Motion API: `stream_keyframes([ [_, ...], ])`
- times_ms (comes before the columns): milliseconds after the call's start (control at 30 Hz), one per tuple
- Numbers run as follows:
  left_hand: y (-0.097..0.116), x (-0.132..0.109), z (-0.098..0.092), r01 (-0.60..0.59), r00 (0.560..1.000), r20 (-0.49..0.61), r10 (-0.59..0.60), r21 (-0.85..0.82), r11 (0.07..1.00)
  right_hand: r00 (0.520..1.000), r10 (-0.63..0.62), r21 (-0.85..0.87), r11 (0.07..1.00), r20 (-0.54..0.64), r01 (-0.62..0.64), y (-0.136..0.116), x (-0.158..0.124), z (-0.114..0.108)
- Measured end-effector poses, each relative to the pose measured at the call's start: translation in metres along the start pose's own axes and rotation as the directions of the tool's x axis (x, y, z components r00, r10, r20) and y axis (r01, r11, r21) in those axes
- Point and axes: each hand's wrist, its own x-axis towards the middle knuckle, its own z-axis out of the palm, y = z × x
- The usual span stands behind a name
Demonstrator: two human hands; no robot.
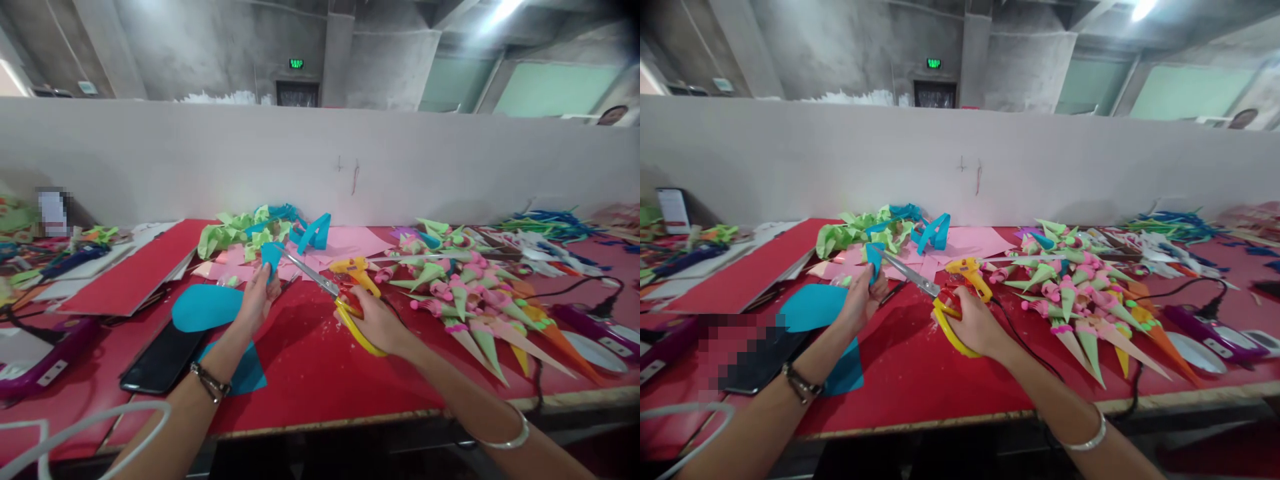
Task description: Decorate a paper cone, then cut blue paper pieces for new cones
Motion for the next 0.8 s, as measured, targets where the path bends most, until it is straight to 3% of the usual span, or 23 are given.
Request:
stream_keyframes([
  [133,0.007,0.005,-0.005,-0.057,0.995,-0.084,0.054,-0.038,0.998,0.994,-0.104,-0.014,0.994,0.025,0.104,-0.003,0.014,0.009],
  [267,0.013,0.007,-0.005,-0.064,0.988,-0.146,0.049,-0.099,0.993,0.992,-0.126,-0.006,0.992,0.008,0.126,-0.002,0.018,0.013],
  [533,0.015,0.007,-0.006,-0.091,0.99,-0.112,0.085,-0.05,0.995,0.985,-0.172,-0.198,0.965,0.013,0.171,0.001,0.004,0.01],
  [800,0.014,0.005,-0.003,-0.117,0.985,-0.124,0.116,0.001,0.993,0.988,-0.148,-0.193,0.972,-0.039,0.138,0.008,0.008,0.01],
])
